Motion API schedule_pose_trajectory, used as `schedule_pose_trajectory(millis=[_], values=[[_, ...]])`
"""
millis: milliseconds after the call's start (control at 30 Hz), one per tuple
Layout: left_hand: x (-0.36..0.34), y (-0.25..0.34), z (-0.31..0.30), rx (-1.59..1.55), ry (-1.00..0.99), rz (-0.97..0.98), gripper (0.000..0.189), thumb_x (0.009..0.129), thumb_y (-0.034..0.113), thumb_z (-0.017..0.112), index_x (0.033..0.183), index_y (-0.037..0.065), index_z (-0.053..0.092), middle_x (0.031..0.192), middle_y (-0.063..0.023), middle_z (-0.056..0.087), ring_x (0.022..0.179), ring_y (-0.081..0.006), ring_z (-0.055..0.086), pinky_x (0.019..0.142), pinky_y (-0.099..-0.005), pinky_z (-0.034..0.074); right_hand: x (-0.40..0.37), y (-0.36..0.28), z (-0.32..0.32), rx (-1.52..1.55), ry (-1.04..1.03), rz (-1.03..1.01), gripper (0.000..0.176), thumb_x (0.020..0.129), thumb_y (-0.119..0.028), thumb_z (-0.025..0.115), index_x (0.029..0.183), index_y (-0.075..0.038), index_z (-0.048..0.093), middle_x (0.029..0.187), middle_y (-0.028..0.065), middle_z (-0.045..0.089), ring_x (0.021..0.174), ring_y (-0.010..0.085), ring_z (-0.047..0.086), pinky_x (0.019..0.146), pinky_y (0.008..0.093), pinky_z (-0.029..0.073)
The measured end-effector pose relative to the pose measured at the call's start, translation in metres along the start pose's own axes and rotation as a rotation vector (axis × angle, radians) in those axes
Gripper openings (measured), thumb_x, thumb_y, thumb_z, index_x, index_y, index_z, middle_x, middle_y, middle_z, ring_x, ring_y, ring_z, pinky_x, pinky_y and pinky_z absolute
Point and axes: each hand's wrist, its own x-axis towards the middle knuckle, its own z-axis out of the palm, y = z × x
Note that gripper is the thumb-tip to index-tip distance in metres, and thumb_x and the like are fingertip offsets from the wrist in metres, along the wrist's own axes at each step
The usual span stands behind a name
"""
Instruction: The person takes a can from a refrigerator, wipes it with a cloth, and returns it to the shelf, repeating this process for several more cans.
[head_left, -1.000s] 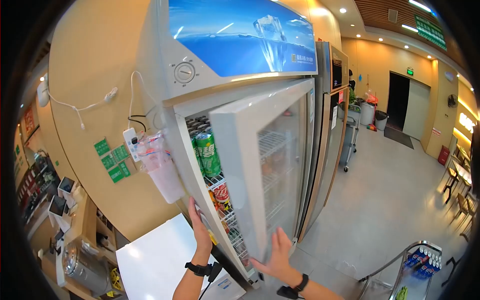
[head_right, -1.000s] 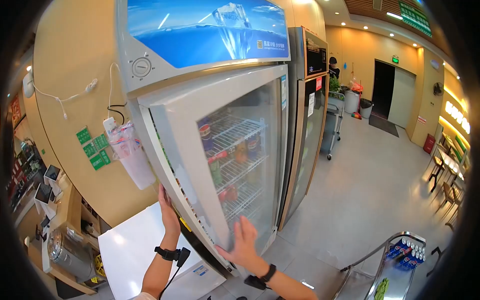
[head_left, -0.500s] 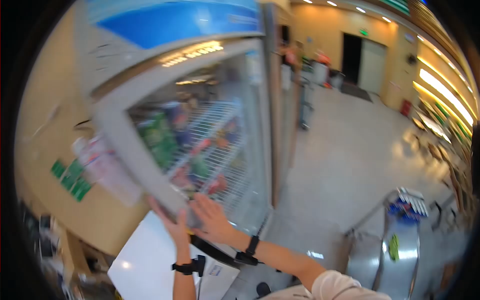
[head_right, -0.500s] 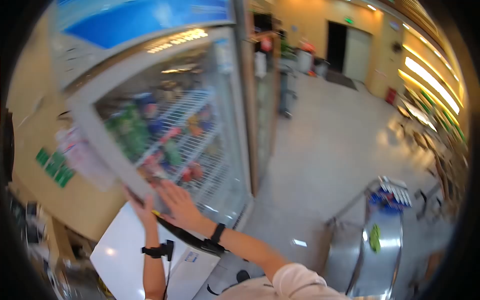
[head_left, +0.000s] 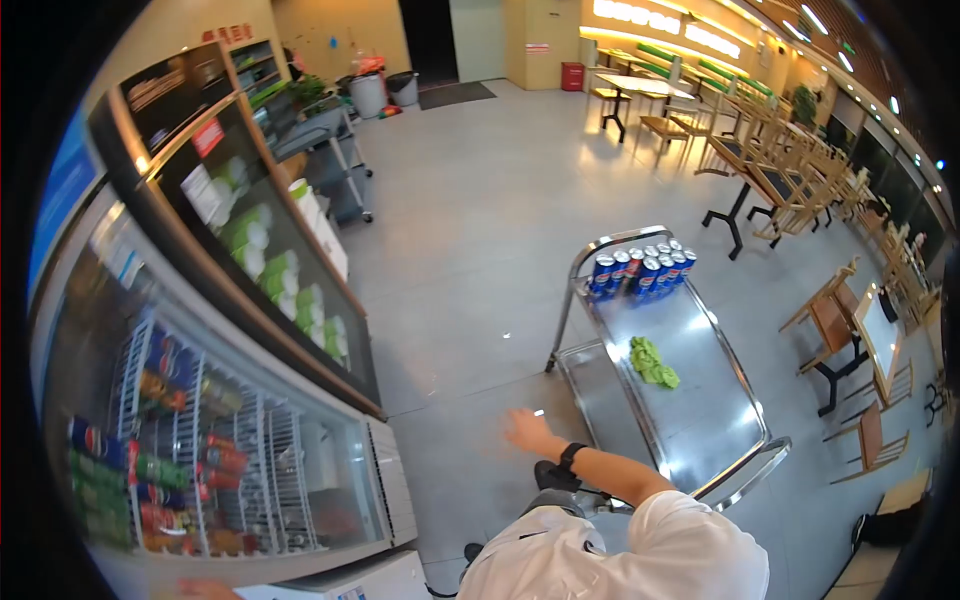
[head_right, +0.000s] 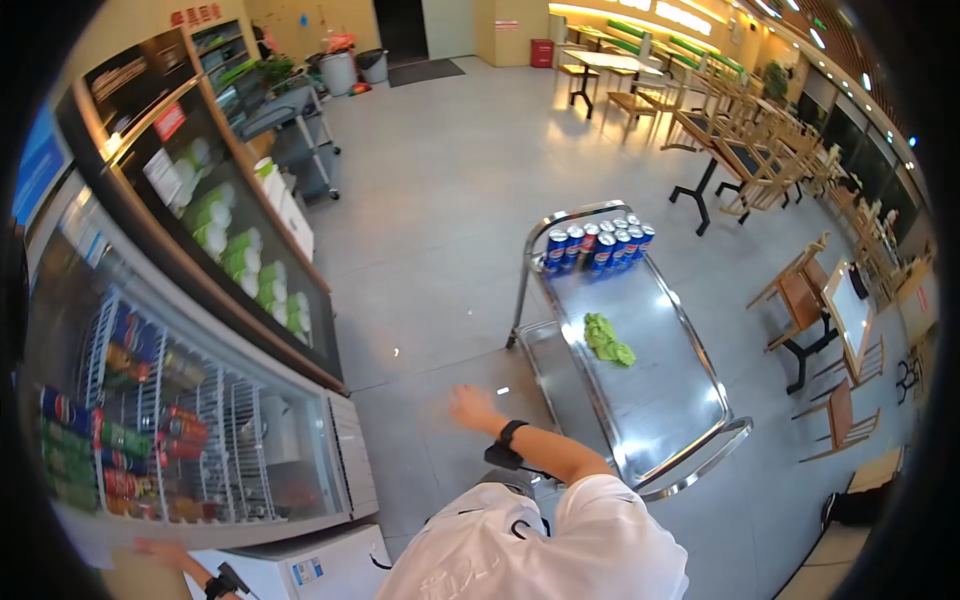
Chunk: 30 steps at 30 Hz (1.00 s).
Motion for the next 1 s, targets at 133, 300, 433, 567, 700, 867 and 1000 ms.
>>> schedule_pose_trajectory(millis=[133,300,433,567,700,867,1000], values=[[-0.081,0.006,0.043,-0.043,-0.273,-0.333,0.057,0.095,0.038,0.048,0.139,0.003,0.038,0.141,-0.0192,0.039,0.129,-0.0304,0.040,0.107,-0.0467,0.026,0.019,0.148,-0.074,0.035,0.464,0.275,0.056,0.080,-0.028,0.066,0.129,-0.006,0.047,0.109,0.0238,0.057,0.102,0.0396,0.057,0.085,0.0519,0.046],[-0.152,0.014,0.066,-0.010,-0.589,-0.762,0.057,0.091,0.045,0.050,0.138,0.013,0.043,0.136,-0.0128,0.046,0.125,-0.0273,0.044,0.103,-0.0496,0.029,0.056,0.267,-0.188,0.072,0.795,0.520,0.063,0.080,-0.024,0.070,0.133,-0.004,0.043,0.116,0.0239,0.053,0.104,0.0401,0.055,0.087,0.0461,0.046],[-0.231,0.127,0.088,-0.246,-1.300,-0.910,0.061,0.093,0.042,0.053,0.144,0.014,0.036,0.142,-0.0120,0.042,0.122,-0.0243,0.048,0.101,-0.0455,0.034,0.096,0.317,-0.266,0.023,1.072,0.520,0.054,0.079,-0.020,0.071,0.127,-0.006,0.049,0.115,0.0176,0.053,0.108,0.0365,0.053,0.089,0.0439,0.045],[-0.284,0.237,0.102,-0.082,-1.741,-0.815,0.060,0.096,0.036,0.054,0.146,0.013,0.032,0.144,-0.0157,0.039,0.121,-0.0252,0.051,0.101,-0.0399,0.036,0.126,0.356,-0.291,-0.020,1.085,0.541,0.043,0.077,-0.019,0.074,0.114,-0.008,0.056,0.113,0.0143,0.053,0.105,0.0342,0.053,0.087,0.0425,0.045],[-0.285,0.252,0.109,-0.037,-1.629,-0.840,0.058,0.097,0.038,0.052,0.145,0.011,0.035,0.142,-0.0150,0.041,0.118,-0.0245,0.052,0.102,-0.0404,0.035,0.137,0.371,-0.295,0.018,1.057,0.604,0.031,0.077,-0.019,0.074,0.099,-0.009,0.055,0.105,0.0112,0.053,0.099,0.0337,0.054,0.082,0.0435,0.045],[-0.274,0.245,0.115,-0.033,-1.347,-0.824,0.058,0.096,0.042,0.050,0.143,0.010,0.038,0.135,-0.0143,0.049,0.116,-0.0243,0.053,0.101,-0.0402,0.036,0.135,0.369,-0.291,0.018,1.113,0.573,0.031,0.076,-0.019,0.075,0.089,-0.007,0.050,0.105,0.0131,0.053,0.093,0.0362,0.056,0.078,0.0451,0.046],[-0.301,0.256,0.143,0.004,-1.459,-0.756,0.058,0.095,0.040,0.052,0.141,0.007,0.039,0.132,-0.0150,0.051,0.115,-0.0235,0.054,0.100,-0.0413,0.037,0.129,0.374,-0.284,0.026,1.166,0.500,0.033,0.074,-0.016,0.076,0.084,-0.006,0.046,0.107,0.0148,0.054,0.093,0.0380,0.056,0.078,0.0444,0.045]])
